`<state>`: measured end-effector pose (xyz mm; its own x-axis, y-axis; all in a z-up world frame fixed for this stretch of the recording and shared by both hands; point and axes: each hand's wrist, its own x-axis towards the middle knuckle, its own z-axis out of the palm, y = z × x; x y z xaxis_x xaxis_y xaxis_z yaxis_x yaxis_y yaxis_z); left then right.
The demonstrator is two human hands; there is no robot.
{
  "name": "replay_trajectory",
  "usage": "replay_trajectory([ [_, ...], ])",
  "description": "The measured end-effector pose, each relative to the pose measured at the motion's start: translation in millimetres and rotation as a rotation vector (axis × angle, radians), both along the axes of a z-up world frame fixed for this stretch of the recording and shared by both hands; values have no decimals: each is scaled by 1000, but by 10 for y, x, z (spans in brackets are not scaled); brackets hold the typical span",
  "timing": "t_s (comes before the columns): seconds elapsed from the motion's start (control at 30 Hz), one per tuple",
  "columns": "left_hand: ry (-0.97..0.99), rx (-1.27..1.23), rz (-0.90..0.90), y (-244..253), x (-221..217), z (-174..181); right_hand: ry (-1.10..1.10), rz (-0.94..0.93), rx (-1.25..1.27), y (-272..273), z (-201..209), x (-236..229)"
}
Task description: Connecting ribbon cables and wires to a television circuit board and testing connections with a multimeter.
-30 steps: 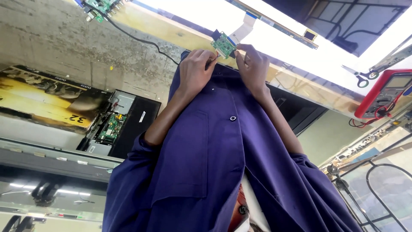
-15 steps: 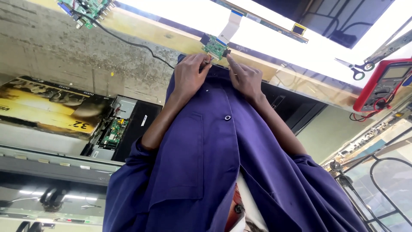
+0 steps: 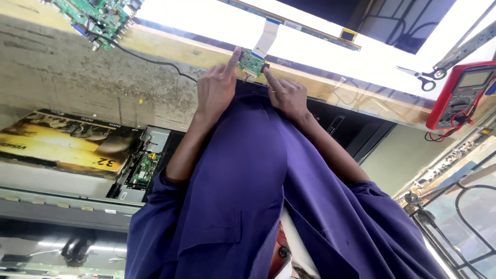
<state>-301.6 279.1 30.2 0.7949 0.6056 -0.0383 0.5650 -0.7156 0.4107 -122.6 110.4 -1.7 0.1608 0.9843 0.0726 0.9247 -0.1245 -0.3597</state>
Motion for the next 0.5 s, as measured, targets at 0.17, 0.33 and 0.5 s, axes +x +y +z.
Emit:
replay_trajectory([
  [0.17,140,116,-79,-37,-17,-109,-2,-4,-33,-27,-43,-11],
  [0.33,216,161,-38,-70,63,92,20,-110,11,110,212,-20],
  [0.5,328,94,-71,-40,103,157,57,-121,49,75,156,-17],
])
